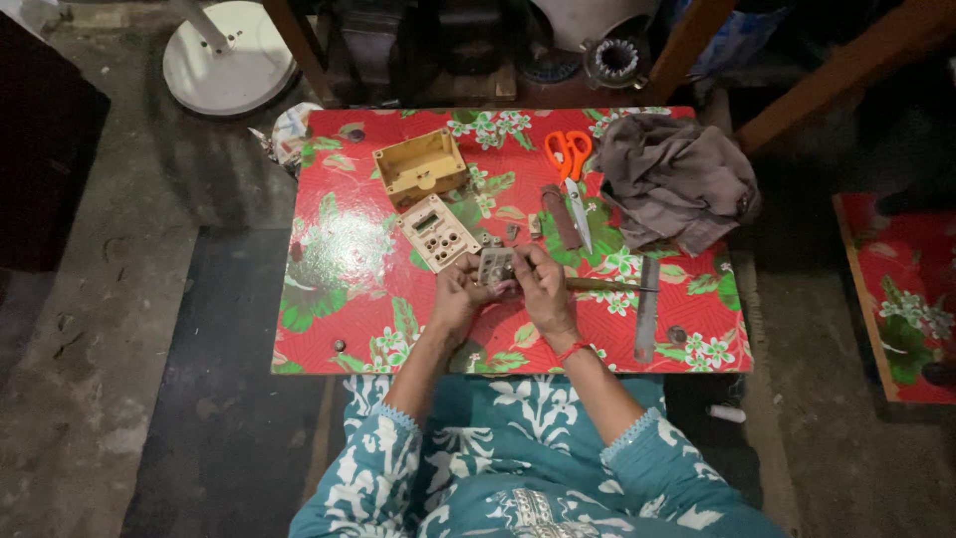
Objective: The person assembles small metal components into a beige electrical box on a floral table. They insert pins and parts by hand, repeatedly checking fit and alignment, and place the assembled unit into the box.
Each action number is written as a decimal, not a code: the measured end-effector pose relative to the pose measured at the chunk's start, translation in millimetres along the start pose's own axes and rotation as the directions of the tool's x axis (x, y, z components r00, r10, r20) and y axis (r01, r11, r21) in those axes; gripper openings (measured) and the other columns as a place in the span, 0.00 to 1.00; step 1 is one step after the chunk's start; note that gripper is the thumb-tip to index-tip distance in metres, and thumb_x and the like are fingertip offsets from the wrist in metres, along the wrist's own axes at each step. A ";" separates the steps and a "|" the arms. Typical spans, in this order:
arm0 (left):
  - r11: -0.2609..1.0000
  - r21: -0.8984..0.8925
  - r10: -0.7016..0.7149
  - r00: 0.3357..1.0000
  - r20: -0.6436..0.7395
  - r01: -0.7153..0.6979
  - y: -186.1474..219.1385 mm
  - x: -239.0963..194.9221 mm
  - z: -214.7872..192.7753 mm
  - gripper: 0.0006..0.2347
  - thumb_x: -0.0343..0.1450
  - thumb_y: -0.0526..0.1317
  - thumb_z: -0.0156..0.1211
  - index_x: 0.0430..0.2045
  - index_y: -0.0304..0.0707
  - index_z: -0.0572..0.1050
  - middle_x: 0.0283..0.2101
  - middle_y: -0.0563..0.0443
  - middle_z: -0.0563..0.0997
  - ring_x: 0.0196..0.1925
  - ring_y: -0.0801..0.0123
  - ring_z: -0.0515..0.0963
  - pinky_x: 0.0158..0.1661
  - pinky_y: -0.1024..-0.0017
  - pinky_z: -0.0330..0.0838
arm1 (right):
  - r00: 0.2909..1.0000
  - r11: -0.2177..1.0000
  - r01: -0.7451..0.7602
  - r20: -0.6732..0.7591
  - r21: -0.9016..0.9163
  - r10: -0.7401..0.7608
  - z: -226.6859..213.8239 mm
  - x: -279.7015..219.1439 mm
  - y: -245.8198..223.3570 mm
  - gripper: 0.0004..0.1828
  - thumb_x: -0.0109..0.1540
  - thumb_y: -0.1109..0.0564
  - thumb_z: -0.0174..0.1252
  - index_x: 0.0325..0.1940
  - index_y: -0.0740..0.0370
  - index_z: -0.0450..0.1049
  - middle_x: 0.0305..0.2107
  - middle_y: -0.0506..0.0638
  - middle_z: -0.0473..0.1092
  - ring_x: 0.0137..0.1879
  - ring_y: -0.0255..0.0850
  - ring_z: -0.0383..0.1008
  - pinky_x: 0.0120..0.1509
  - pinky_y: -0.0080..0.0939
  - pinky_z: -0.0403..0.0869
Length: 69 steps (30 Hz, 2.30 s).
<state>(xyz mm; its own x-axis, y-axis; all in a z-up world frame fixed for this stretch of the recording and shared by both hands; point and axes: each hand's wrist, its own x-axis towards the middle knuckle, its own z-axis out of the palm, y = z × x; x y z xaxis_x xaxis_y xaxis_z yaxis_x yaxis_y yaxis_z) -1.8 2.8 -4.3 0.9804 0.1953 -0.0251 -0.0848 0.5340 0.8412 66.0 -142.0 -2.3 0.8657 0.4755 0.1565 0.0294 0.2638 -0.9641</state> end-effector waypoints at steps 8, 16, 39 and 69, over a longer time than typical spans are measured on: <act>0.995 -0.090 -0.056 0.998 -0.027 0.054 4.1 0.0 1.7 0.12 0.65 0.23 0.63 0.41 0.22 0.73 0.41 0.38 0.84 0.39 0.56 0.87 0.45 0.59 0.86 | 0.998 0.989 0.067 0.010 -0.132 -0.066 9.7 -5.3 -28.8 0.16 0.74 0.51 0.49 0.56 0.67 0.73 0.40 0.46 0.74 0.43 0.27 0.71 0.48 0.30 0.73; 1.000 -0.023 0.019 1.000 -0.005 -0.020 -8.8 2.7 -5.2 0.12 0.67 0.24 0.66 0.42 0.24 0.71 0.43 0.40 0.82 0.42 0.61 0.85 0.45 0.62 0.85 | 1.000 0.999 0.021 0.024 -0.029 -0.020 6.7 -4.9 -25.8 0.15 0.73 0.52 0.49 0.57 0.65 0.71 0.40 0.47 0.75 0.44 0.30 0.73 0.49 0.31 0.73; 0.344 0.834 0.645 0.754 0.124 -0.432 23.7 -27.7 40.9 0.33 0.54 0.18 0.54 0.58 0.34 0.68 0.51 0.37 0.73 0.55 0.44 0.75 0.55 0.57 0.74 | 0.965 0.958 -0.059 0.263 0.282 -0.018 -24.5 -5.2 -36.1 0.11 0.68 0.66 0.56 0.55 0.68 0.74 0.49 0.52 0.74 0.58 0.39 0.74 0.68 0.41 0.71; 0.584 0.774 0.375 0.927 0.009 -0.244 28.3 -44.5 31.2 0.31 0.58 0.26 0.63 0.60 0.39 0.70 0.47 0.42 0.72 0.44 0.58 0.81 0.39 0.63 0.80 | 0.997 0.938 -0.068 0.046 0.341 0.056 -23.4 -1.7 -12.3 0.23 0.56 0.75 0.64 0.53 0.67 0.70 0.40 0.54 0.76 0.47 0.37 0.79 0.55 0.38 0.80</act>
<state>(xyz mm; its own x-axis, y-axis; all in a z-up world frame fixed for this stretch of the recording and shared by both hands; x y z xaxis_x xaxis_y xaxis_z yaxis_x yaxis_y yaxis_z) -42.3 -16.4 37.4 0.8785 0.3740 0.2973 -0.1510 -0.3730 0.9154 75.9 -165.7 4.2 0.8420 0.5277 0.1119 -0.2021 0.5009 -0.8416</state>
